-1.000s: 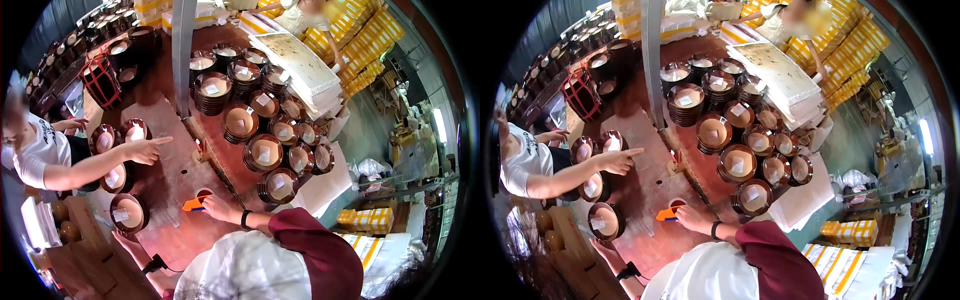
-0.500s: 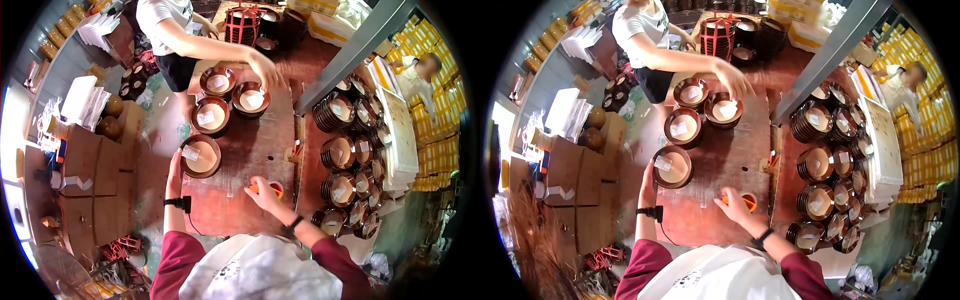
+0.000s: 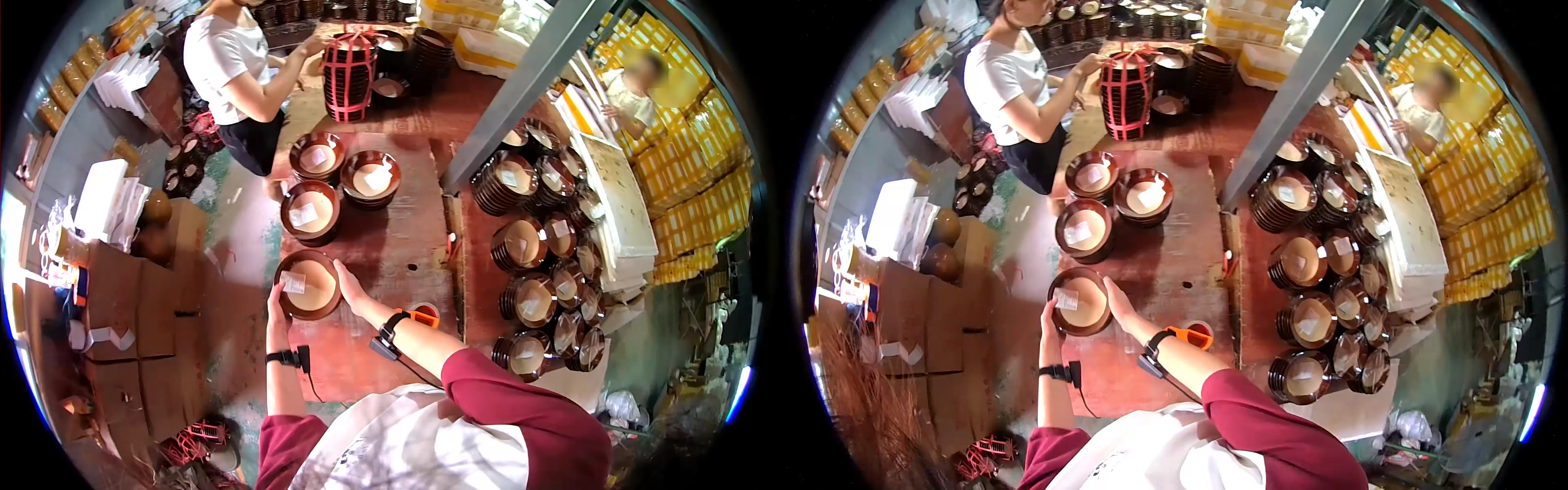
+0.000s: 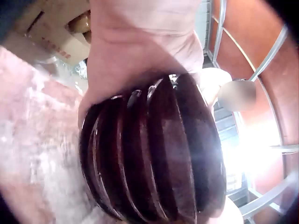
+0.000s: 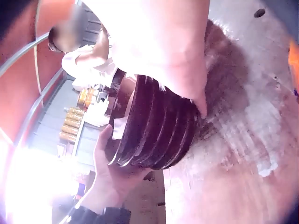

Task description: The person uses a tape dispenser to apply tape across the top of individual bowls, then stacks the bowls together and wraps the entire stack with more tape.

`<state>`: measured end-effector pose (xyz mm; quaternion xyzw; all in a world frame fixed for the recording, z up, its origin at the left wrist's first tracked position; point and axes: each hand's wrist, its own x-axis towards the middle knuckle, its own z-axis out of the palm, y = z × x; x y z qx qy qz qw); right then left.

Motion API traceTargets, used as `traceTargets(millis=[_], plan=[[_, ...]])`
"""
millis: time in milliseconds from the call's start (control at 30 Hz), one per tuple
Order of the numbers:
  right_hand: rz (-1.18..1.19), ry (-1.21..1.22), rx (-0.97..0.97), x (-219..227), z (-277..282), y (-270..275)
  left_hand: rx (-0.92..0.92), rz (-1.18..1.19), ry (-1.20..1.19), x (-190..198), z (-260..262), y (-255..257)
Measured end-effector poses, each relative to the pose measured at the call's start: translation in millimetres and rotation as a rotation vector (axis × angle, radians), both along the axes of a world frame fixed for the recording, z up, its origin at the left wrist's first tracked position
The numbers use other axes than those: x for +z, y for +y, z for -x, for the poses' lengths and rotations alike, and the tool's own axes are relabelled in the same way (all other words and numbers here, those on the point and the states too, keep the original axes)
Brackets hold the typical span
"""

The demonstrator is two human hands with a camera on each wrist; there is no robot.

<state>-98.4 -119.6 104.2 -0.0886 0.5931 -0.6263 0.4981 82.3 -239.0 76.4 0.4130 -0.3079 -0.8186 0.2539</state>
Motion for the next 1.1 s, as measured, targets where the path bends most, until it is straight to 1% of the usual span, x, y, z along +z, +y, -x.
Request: traceTargets(millis=[33, 100, 133, 167, 200, 267, 333, 367, 467, 500, 600, 633, 700, 733, 767, 800, 867, 900, 967, 1000, 1033, 1067, 1100], plan=[[-0.064, 0.042, 0.010, -4.8, 1.5, 11.2, 0.056, -0.026, 0.022, -2.5, 1.3, 18.3], [-0.098, 0.035, -0.008, -9.1, 3.6, 39.0, 0.114, -0.045, 0.011, -15.0, 1.5, 54.1], [-0.118, 0.030, -0.011, -6.8, 6.6, 54.0, 0.148, -0.043, 0.011, -13.8, 2.9, 75.9], [-0.136, 0.087, 0.003, -4.9, 7.5, 68.8, 0.161, -0.074, -0.028, -11.1, 0.2, 94.4], [-0.129, 0.104, 0.032, -19.7, 8.0, 80.4, 0.175, -0.129, -0.020, -1.6, 1.4, 109.9], [-0.238, 0.232, 0.073, 3.2, 7.3, 99.3, 0.195, -0.156, -0.007, 7.9, 2.0, 136.1], [-0.220, 0.191, 0.141, -10.2, 11.0, 113.7, 0.193, -0.199, 0.011, 14.8, -1.6, 159.5], [-0.189, 0.239, 0.141, -17.8, 9.5, 119.4, 0.192, -0.212, 0.023, 17.8, -3.1, 167.6], [-0.152, 0.287, 0.207, -20.1, 8.6, 131.1, 0.297, -0.164, -0.022, -2.8, -10.0, 193.6], [-0.142, 0.320, 0.209, -17.7, 11.0, 131.8, 0.299, -0.170, -0.039, 5.9, -9.1, 200.1], [-0.123, 0.428, 0.225, -9.1, 18.8, 140.5, 0.272, -0.147, -0.027, -4.0, -11.3, 199.3], [-0.088, 0.494, 0.135, 2.0, 20.0, 146.0, 0.269, -0.159, -0.046, -4.0, -12.0, 197.7], [-0.015, 0.634, -0.032, 23.4, 26.4, 164.1, 0.225, -0.127, -0.002, -8.1, -12.0, 195.1], [-0.127, 0.701, -0.058, 25.6, 31.7, 177.6, 0.203, -0.112, 0.016, -10.3, -15.4, 196.1], [-0.074, 0.913, -0.132, 5.5, 36.7, 193.8, 0.196, -0.127, 0.009, -12.4, -17.0, 196.4], [-0.243, 0.891, -0.083, 15.7, 41.6, 214.4, 0.189, -0.118, -0.009, -11.1, -17.2, 199.0], [-0.209, 0.734, -0.083, 14.7, 44.5, 240.6, 0.173, -0.089, -0.043, -4.4, -16.3, 197.0], [-0.233, 0.909, 0.013, 17.4, 41.9, 247.9, 0.171, -0.066, -0.016, -3.1, -18.9, 195.4], [-0.283, 1.257, 0.207, 20.4, 37.0, 261.2, 0.100, -0.060, -0.045, -2.6, -20.2, 191.9], [-0.288, 1.331, 0.258, 17.3, 35.8, 266.0, 0.066, -0.057, -0.060, -3.2, -21.4, 190.7], [-0.293, 1.405, 0.308, 6.3, 35.2, 269.1, -0.034, 0.005, -0.038, -1.7, -23.8, 185.7], [-0.297, 1.480, 0.354, -4.6, 34.3, 269.8, -0.044, -0.019, -0.042, 0.8, -28.6, 184.3], [-0.327, 1.568, 0.362, -25.3, 33.1, 270.3, -0.053, -0.043, -0.045, 14.6, -30.4, 183.4]])
